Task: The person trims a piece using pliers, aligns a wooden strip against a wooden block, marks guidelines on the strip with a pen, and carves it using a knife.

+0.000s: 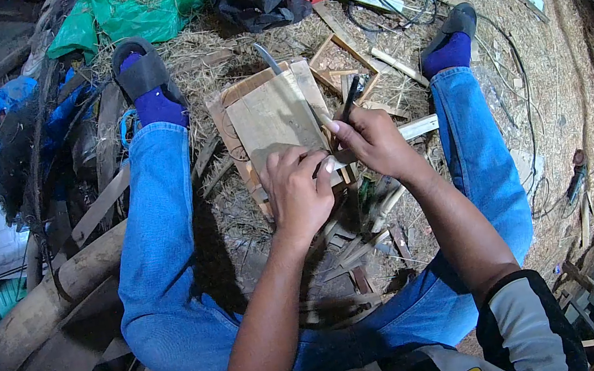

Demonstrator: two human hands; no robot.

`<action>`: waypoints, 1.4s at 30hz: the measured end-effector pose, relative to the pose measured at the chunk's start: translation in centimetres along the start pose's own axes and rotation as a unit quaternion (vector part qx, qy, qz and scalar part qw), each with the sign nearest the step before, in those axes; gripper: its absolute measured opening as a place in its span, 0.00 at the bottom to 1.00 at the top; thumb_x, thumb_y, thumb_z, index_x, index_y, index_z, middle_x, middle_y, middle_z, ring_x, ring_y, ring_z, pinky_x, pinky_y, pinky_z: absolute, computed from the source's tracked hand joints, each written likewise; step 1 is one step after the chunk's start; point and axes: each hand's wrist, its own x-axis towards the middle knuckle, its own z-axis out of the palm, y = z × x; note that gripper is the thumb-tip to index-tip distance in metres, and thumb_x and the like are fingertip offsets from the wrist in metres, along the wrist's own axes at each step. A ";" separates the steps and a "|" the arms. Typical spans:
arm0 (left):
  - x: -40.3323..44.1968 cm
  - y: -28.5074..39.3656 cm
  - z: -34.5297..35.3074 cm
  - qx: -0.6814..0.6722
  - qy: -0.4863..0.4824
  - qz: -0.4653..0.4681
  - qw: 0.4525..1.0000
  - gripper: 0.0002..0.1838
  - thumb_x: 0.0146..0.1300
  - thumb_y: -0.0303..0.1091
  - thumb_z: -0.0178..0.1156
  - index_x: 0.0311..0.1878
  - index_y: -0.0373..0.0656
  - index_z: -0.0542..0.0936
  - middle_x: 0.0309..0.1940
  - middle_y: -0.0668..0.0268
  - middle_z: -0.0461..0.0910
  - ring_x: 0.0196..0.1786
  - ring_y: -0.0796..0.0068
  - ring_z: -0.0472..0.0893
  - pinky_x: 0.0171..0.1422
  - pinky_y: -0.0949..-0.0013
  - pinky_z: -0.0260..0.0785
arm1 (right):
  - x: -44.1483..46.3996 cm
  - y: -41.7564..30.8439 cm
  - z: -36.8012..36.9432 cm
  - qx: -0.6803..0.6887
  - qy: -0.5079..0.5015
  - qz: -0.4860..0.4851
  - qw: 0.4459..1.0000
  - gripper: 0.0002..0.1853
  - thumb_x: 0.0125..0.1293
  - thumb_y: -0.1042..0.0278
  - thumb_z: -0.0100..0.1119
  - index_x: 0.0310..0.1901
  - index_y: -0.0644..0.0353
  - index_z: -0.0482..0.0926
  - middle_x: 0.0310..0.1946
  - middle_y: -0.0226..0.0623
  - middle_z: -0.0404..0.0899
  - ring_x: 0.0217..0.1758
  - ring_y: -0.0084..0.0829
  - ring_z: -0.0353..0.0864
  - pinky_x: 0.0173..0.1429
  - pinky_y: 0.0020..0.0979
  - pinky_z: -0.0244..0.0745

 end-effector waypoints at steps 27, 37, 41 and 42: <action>-0.1 0.0 0.0 0.005 0.001 -0.004 1.000 0.10 0.58 0.33 0.70 0.44 0.46 0.89 0.46 0.64 0.83 0.55 0.55 0.75 0.62 0.52 0.62 | -0.2 -0.4 -0.5 0.034 0.001 -0.009 0.999 0.21 0.74 0.58 0.64 0.30 0.69 0.78 0.22 0.54 0.77 0.26 0.52 0.80 0.33 0.45 0.73; -0.1 0.1 0.0 -0.007 -0.001 -0.004 1.000 0.09 0.58 0.32 0.68 0.42 0.46 0.88 0.46 0.63 0.82 0.57 0.55 0.74 0.63 0.48 0.61 | -0.2 1.0 0.1 0.046 0.009 -0.015 0.999 0.22 0.73 0.58 0.65 0.27 0.69 0.77 0.22 0.53 0.77 0.24 0.51 0.78 0.33 0.45 0.72; -0.2 0.1 0.2 -0.002 0.011 -0.003 1.000 0.09 0.59 0.32 0.68 0.43 0.46 0.88 0.47 0.63 0.82 0.57 0.55 0.74 0.63 0.49 0.61 | -0.3 0.8 0.1 0.064 0.011 0.002 0.998 0.22 0.72 0.58 0.66 0.27 0.68 0.76 0.21 0.53 0.76 0.24 0.52 0.78 0.32 0.45 0.72; -0.2 0.0 0.3 -0.003 0.011 -0.001 1.000 0.09 0.59 0.32 0.68 0.43 0.46 0.88 0.47 0.62 0.82 0.56 0.55 0.75 0.63 0.49 0.62 | -0.2 1.1 0.3 0.055 0.011 -0.004 0.998 0.22 0.72 0.58 0.66 0.27 0.68 0.76 0.21 0.53 0.76 0.24 0.51 0.78 0.32 0.45 0.71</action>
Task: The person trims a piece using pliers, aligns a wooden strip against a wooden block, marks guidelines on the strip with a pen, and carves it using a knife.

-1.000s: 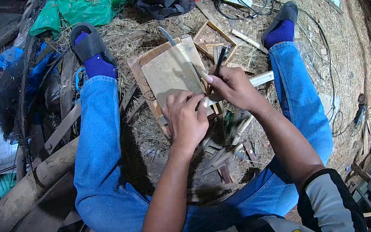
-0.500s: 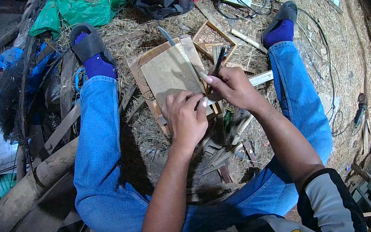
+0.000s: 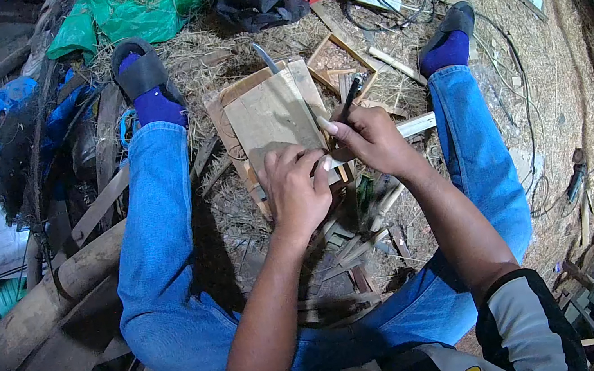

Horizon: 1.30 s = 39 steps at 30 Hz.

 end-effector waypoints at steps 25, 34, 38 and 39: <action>0.0 0.2 -0.1 0.008 -0.009 -0.010 1.000 0.09 0.58 0.31 0.69 0.43 0.46 0.88 0.45 0.64 0.82 0.55 0.56 0.75 0.63 0.49 0.61 | 0.0 0.2 0.0 0.009 -0.002 -0.021 1.000 0.20 0.72 0.59 0.65 0.30 0.69 0.78 0.21 0.52 0.77 0.25 0.49 0.81 0.33 0.45 0.73; 0.0 -0.1 0.0 -0.003 -0.001 0.005 1.000 0.10 0.57 0.30 0.69 0.43 0.46 0.88 0.46 0.63 0.82 0.56 0.55 0.75 0.64 0.49 0.61 | -0.1 -0.6 -0.1 0.037 0.000 0.011 0.999 0.18 0.72 0.60 0.66 0.31 0.68 0.80 0.22 0.51 0.79 0.26 0.46 0.82 0.33 0.42 0.74; 0.1 0.1 -0.1 -0.001 -0.005 0.001 1.000 0.10 0.57 0.30 0.69 0.43 0.46 0.88 0.46 0.63 0.82 0.57 0.55 0.75 0.63 0.49 0.61 | -0.1 0.3 0.0 0.045 0.002 0.011 0.999 0.17 0.72 0.59 0.66 0.33 0.68 0.81 0.23 0.51 0.79 0.26 0.46 0.83 0.33 0.42 0.75; 0.1 0.1 -0.1 0.000 -0.008 -0.002 1.000 0.10 0.57 0.31 0.69 0.43 0.46 0.88 0.46 0.63 0.82 0.57 0.55 0.75 0.63 0.49 0.61 | -0.1 0.4 0.0 0.019 -0.003 -0.001 1.000 0.17 0.72 0.59 0.66 0.33 0.68 0.81 0.23 0.51 0.80 0.26 0.45 0.83 0.34 0.41 0.75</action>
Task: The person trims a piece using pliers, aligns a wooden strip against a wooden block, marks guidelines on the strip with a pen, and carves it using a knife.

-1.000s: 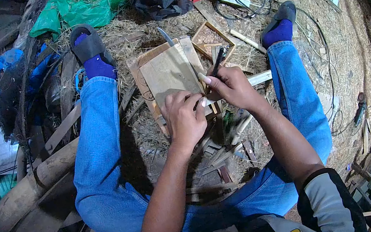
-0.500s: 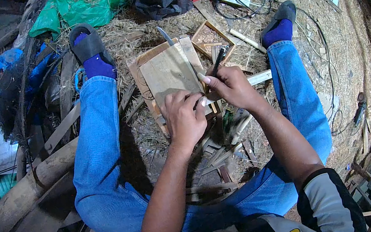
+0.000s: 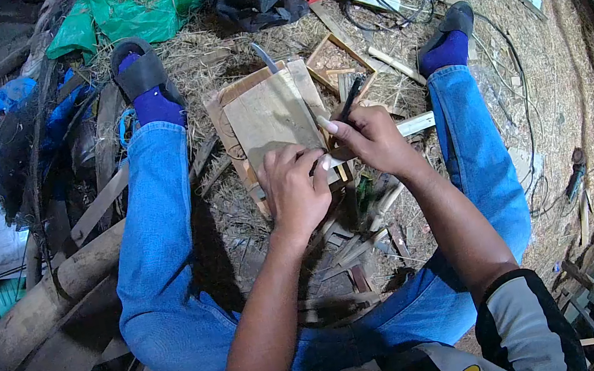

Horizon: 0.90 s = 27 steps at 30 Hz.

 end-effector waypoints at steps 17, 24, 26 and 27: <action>-0.2 -0.1 0.2 0.017 0.015 -0.015 1.000 0.09 0.60 0.34 0.71 0.43 0.44 0.90 0.43 0.61 0.84 0.54 0.54 0.76 0.63 0.51 0.64 | -6.1 -4.2 -0.6 0.146 0.158 0.008 0.977 0.10 0.71 0.68 0.66 0.45 0.68 0.85 0.35 0.33 0.83 0.37 0.19 0.79 0.41 0.26 0.75; -0.4 -0.2 0.7 0.009 0.031 -0.007 0.999 0.08 0.60 0.36 0.72 0.42 0.49 0.92 0.43 0.65 0.87 0.55 0.58 0.77 0.65 0.52 0.63 | -12.0 -4.2 3.3 0.254 0.238 0.100 0.932 0.08 0.75 0.68 0.62 0.47 0.63 0.80 0.34 0.28 0.81 0.37 0.19 0.78 0.44 0.24 0.75; -0.5 -0.4 0.9 0.001 0.033 0.002 0.999 0.07 0.60 0.35 0.72 0.42 0.50 0.92 0.44 0.65 0.87 0.56 0.58 0.77 0.65 0.51 0.62 | -13.1 -3.9 4.4 0.277 0.259 0.095 0.920 0.08 0.73 0.69 0.64 0.46 0.64 0.81 0.36 0.30 0.82 0.39 0.20 0.81 0.46 0.24 0.77; -0.5 -0.3 0.8 -0.007 0.039 0.004 0.999 0.07 0.60 0.34 0.71 0.41 0.51 0.92 0.44 0.66 0.87 0.57 0.58 0.76 0.66 0.51 0.62 | -13.4 -3.6 4.9 0.281 0.264 0.079 0.919 0.08 0.73 0.70 0.65 0.46 0.65 0.81 0.37 0.30 0.83 0.39 0.20 0.81 0.46 0.24 0.77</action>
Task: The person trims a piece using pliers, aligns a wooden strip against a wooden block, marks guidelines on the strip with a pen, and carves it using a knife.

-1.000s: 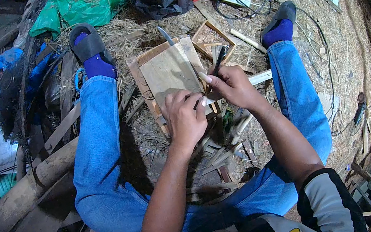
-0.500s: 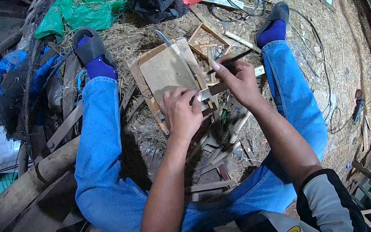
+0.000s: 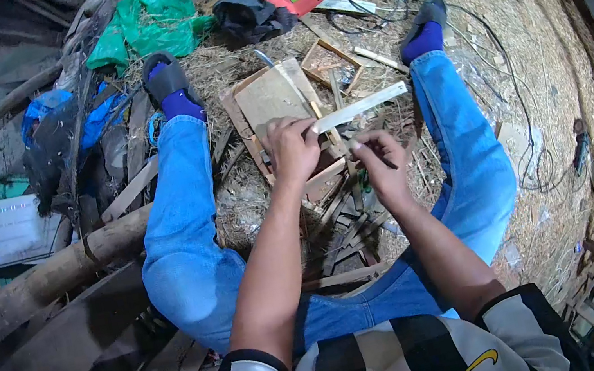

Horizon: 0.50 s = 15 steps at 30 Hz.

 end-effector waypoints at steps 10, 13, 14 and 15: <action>0.2 -0.6 0.3 0.037 -0.013 0.026 0.999 0.09 0.60 0.35 0.71 0.43 0.48 0.92 0.43 0.63 0.88 0.56 0.56 0.77 0.68 0.56 0.65 | -0.9 2.1 -0.8 -0.098 0.014 -0.011 0.995 0.12 0.73 0.65 0.65 0.48 0.66 0.85 0.36 0.33 0.86 0.39 0.20 0.81 0.46 0.29 0.77; 0.2 -0.5 0.2 0.021 -0.033 0.012 0.999 0.10 0.61 0.34 0.71 0.45 0.48 0.92 0.45 0.61 0.87 0.57 0.56 0.76 0.70 0.56 0.64 | -1.1 2.6 -1.2 -0.126 0.000 -0.063 0.990 0.13 0.70 0.64 0.69 0.48 0.65 0.86 0.41 0.42 0.88 0.44 0.28 0.86 0.52 0.30 0.79; 0.2 -0.5 0.2 0.024 -0.034 0.013 0.999 0.10 0.61 0.34 0.71 0.45 0.48 0.92 0.45 0.61 0.87 0.57 0.56 0.76 0.70 0.56 0.64 | -1.1 3.2 -1.3 -0.129 -0.003 -0.109 0.986 0.14 0.69 0.64 0.70 0.49 0.65 0.87 0.43 0.44 0.89 0.45 0.30 0.88 0.53 0.31 0.80; 0.3 -0.8 0.3 0.032 -0.025 0.035 0.999 0.10 0.62 0.36 0.70 0.46 0.48 0.92 0.43 0.60 0.87 0.55 0.55 0.78 0.68 0.56 0.65 | -1.3 2.7 -1.5 -0.112 -0.009 -0.092 0.989 0.15 0.67 0.64 0.71 0.50 0.64 0.87 0.45 0.47 0.89 0.47 0.36 0.89 0.55 0.33 0.81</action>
